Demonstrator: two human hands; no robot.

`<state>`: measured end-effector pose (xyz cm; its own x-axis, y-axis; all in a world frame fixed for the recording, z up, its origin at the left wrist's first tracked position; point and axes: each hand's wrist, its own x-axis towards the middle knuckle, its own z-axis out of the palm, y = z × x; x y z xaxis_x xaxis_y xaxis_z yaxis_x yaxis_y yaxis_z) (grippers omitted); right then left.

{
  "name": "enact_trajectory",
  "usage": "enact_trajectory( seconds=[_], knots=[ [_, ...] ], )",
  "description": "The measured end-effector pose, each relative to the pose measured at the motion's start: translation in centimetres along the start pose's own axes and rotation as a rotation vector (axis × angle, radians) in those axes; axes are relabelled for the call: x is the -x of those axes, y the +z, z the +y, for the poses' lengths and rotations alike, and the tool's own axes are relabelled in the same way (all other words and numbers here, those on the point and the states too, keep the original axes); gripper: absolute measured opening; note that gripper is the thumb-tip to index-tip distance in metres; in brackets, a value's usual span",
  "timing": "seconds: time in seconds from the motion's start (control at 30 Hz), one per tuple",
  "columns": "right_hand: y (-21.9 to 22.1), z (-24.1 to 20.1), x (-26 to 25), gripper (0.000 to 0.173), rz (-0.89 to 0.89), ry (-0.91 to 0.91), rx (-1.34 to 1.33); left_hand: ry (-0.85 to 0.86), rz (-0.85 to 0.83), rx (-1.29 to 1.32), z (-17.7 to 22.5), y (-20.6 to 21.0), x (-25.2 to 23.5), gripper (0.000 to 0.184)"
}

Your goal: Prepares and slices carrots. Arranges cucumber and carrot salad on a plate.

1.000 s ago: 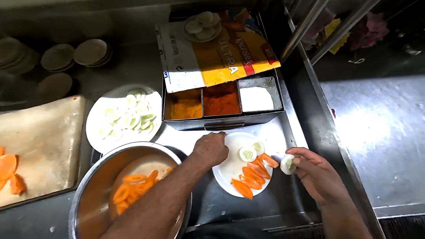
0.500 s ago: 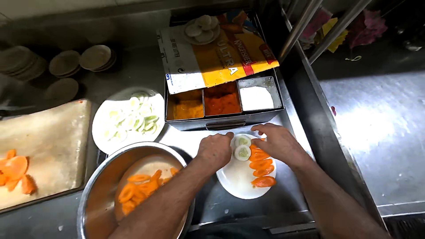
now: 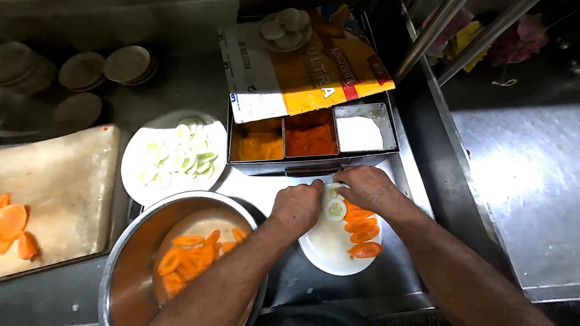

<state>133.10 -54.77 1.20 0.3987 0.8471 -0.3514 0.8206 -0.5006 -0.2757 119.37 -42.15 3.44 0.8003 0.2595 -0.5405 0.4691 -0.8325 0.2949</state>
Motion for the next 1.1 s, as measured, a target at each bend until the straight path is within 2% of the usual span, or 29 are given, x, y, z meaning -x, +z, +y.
enact_trajectory(
  seconds=[0.1, 0.17, 0.23, 0.57, 0.77, 0.9, 1.0, 1.1],
  knots=[
    [0.0, 0.5, -0.2, 0.017, -0.033, -0.005, -0.023, 0.034, -0.101, 0.025, 0.4, 0.1, 0.9, 0.026],
    [0.1, 0.5, -0.3, 0.017, -0.038, -0.006, -0.032, 0.044, -0.226, 0.025, 0.6, 0.6, 0.9, 0.027],
    [0.1, 0.4, -0.3, 0.017, -0.026, -0.007, -0.040, 0.058, -0.275, 0.031, 0.8, 1.1, 0.7, 0.029],
    [0.5, 1.0, 0.0, 0.020, -0.001, 0.012, -0.075, 0.022, -0.226, 0.096, 1.2, 1.7, 0.5, 0.031],
    [-1.0, 2.6, 2.8, 0.037, 0.238, 0.141, -0.520, 0.057, -0.174, 0.164, 0.4, 1.7, 0.9, 0.031],
    [-0.3, 2.5, 5.7, 0.033, 0.202, 0.232, -0.714, 0.086, -0.160, 0.309, -0.3, 1.0, 1.7, 0.029],
    [0.9, 1.4, 7.2, 0.030, 0.168, 0.194, -0.651, 0.101, -0.183, 0.397, -0.7, 0.6, 2.2, 0.029],
    [2.4, -0.9, 7.6, 0.025, 0.142, 0.166, -0.561, 0.091, -0.220, 0.374, -0.6, 0.3, 2.6, 0.030]
  ],
)
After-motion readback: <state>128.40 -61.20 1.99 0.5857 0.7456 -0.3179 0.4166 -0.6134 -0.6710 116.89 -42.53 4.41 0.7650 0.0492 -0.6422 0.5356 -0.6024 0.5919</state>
